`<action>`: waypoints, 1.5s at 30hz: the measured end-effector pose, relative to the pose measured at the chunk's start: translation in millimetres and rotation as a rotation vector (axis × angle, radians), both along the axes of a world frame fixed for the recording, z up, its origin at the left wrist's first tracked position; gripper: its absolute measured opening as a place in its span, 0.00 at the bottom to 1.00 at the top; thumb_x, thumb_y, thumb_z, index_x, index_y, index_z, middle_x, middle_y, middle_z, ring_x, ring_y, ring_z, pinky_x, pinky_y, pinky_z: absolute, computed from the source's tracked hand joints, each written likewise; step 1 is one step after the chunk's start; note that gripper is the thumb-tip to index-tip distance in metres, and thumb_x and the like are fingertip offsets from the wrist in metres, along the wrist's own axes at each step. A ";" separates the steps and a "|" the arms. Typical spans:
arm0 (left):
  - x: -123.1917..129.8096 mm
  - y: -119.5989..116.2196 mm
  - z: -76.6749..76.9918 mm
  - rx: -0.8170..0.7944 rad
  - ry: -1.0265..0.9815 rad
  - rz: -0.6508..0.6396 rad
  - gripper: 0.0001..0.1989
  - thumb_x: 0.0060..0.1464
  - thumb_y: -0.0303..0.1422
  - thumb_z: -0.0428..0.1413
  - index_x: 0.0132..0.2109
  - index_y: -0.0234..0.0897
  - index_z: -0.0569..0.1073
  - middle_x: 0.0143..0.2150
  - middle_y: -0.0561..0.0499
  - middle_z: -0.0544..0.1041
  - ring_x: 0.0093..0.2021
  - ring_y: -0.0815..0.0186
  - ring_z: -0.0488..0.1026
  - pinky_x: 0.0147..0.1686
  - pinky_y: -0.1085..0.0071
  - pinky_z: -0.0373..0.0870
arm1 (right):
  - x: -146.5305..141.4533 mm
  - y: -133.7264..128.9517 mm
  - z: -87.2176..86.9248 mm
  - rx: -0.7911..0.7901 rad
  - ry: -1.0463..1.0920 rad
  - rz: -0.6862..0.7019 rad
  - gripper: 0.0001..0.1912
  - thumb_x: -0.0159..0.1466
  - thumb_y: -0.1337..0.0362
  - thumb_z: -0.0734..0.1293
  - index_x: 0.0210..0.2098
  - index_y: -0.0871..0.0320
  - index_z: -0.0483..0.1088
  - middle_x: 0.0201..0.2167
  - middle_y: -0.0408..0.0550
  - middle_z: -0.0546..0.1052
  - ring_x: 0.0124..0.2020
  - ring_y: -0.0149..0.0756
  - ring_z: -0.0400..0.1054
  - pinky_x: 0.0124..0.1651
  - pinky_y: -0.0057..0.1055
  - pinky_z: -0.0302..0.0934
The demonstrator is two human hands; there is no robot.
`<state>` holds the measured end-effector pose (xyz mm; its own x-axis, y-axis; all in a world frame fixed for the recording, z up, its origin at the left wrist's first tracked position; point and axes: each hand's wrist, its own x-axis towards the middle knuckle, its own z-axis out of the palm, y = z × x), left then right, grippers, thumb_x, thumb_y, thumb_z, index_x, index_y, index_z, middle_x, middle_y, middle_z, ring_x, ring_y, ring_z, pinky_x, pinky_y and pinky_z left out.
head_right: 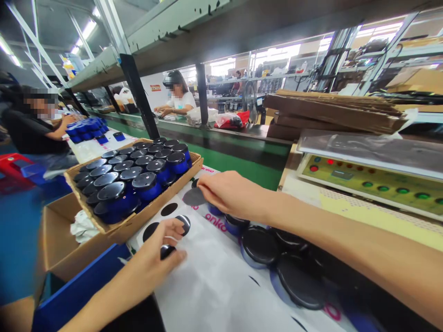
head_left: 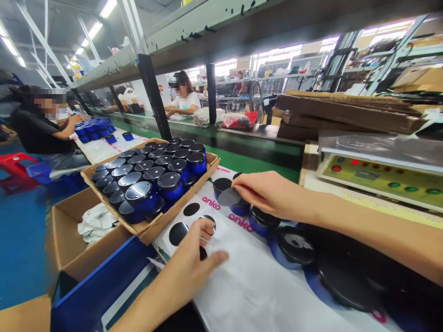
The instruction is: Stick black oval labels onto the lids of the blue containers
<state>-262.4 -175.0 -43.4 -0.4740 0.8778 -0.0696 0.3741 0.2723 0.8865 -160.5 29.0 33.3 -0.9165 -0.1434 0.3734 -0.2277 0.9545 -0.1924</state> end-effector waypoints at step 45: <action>-21.5 184.2 4.5 0.113 0.724 -0.272 0.29 0.41 0.48 0.63 0.49 0.40 0.73 0.49 0.46 0.68 0.55 0.55 0.60 0.56 0.56 0.57 | 20.4 109.5 -64.9 -1.297 -0.239 -0.634 0.11 0.52 0.59 0.70 0.26 0.61 0.70 0.26 0.48 0.73 0.30 0.35 0.66 0.30 0.28 0.58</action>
